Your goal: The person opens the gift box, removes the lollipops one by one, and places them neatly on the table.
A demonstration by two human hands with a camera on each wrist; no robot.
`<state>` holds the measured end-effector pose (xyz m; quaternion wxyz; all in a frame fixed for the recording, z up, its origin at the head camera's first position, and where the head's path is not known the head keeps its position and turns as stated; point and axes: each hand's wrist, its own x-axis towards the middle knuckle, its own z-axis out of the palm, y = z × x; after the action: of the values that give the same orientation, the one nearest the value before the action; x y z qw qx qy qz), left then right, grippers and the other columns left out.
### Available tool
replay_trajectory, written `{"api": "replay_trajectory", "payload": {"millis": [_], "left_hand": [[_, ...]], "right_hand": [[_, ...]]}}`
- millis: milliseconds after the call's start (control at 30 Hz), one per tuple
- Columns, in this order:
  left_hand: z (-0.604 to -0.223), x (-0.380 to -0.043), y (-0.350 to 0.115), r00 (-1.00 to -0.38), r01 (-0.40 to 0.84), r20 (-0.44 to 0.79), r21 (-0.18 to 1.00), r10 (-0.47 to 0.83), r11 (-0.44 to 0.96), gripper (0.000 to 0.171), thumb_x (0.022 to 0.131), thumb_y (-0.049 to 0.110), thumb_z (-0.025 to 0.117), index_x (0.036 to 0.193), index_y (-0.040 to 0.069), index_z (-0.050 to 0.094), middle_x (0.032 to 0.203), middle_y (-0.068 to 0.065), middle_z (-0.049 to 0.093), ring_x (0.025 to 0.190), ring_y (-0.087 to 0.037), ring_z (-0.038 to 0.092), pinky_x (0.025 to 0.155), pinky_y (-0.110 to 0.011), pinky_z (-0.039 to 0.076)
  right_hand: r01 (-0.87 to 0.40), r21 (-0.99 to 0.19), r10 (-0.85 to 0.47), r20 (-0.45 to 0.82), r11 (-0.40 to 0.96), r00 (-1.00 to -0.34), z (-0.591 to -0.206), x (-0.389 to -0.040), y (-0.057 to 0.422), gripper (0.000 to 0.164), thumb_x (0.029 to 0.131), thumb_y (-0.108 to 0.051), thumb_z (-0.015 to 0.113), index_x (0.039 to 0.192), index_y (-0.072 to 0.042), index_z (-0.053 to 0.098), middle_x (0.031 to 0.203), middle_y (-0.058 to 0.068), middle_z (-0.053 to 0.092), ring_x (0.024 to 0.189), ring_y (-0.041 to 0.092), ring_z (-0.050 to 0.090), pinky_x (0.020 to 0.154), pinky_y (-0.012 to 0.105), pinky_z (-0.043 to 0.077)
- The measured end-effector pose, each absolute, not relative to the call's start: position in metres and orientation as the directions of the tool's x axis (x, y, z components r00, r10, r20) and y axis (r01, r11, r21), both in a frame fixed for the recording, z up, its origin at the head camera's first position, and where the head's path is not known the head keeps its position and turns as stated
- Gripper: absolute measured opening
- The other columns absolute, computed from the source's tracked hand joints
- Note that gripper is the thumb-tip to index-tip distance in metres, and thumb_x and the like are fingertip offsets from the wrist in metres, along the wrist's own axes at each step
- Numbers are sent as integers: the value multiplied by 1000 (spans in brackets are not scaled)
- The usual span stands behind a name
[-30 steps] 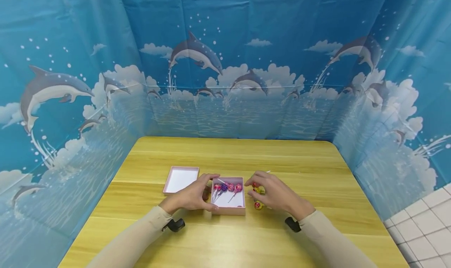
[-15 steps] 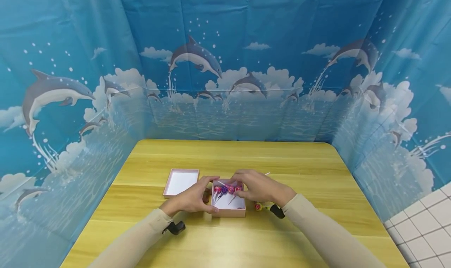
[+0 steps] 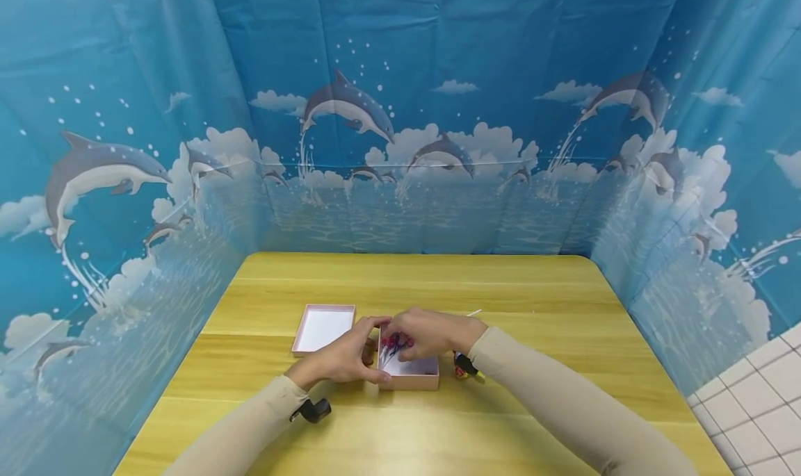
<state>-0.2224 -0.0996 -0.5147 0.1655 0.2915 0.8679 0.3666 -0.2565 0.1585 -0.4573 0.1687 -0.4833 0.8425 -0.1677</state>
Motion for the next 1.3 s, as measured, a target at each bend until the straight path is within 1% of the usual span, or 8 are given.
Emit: {"api": "replay_trajectory", "payload": {"millis": [233,333,433,500,633,833,967,1300], "left_hand": [[-515,-222,-100,-776,389,-69,730,627,562,116,96,49,98,182,13,30,161,-13,52,114,-21,65,93,-28,55],[-517,-222,-101,-777,386,-74,729,625,565,116,96,49,98,183,14,30,169,-14,49,120,-20,66,98,-30,56],[-517,-223,-101,-782,385,-71,726,619,570,118,95,50,99,183,12,30,175,-15,46,128,-22,67,105,-32,56],[-517,-223,-101,-784,384,-69,727,617,569,119,94,49,99,183,11,29,176,-16,45,132,-24,68,110,-34,57],[-517,-223,-100,-783,382,-70,730,619,567,120,94,47,100,183,11,29,174,-16,47,129,-24,67,107,-33,57],[-518,-222,-100,-784,382,-64,734,618,561,118,93,45,101,182,12,31,166,-15,51,125,-21,66,105,-31,57],[-519,-221,-100,-780,382,-65,739,623,555,117,93,46,100,182,12,32,165,-14,51,124,-22,66,104,-31,57],[-518,-223,-101,-775,408,-55,717,630,565,116,94,49,99,182,13,32,172,-13,47,129,-21,68,113,-35,57]], "right_hand": [[-744,-475,-876,-151,470,-457,-464,-263,150,37,104,-1,84,141,-4,79,131,12,84,104,15,79,94,32,69],[-752,-478,-885,-147,455,-442,-465,-266,147,32,104,2,83,135,-3,81,127,12,84,99,11,77,89,25,66],[-767,-458,-889,-145,450,-435,-466,-269,144,29,103,5,83,130,-3,83,124,12,84,98,14,76,85,21,62],[-781,-428,-888,-147,454,-436,-465,-271,143,28,103,4,83,129,-4,84,125,11,84,104,17,78,88,22,63],[-799,-383,-885,-154,463,-440,-464,-275,142,26,103,3,84,127,-6,85,124,8,86,112,19,81,95,28,66],[-785,-387,-875,-195,484,-443,-464,-274,138,25,102,5,83,123,-7,86,118,6,87,101,15,80,89,24,64],[-776,-380,-864,-217,503,-454,-466,-271,136,28,101,4,86,126,-9,87,120,3,88,101,11,80,89,21,64],[-758,-388,-851,-246,525,-464,-466,-273,134,25,98,2,91,115,-15,88,109,0,86,93,10,78,81,18,60]]}}
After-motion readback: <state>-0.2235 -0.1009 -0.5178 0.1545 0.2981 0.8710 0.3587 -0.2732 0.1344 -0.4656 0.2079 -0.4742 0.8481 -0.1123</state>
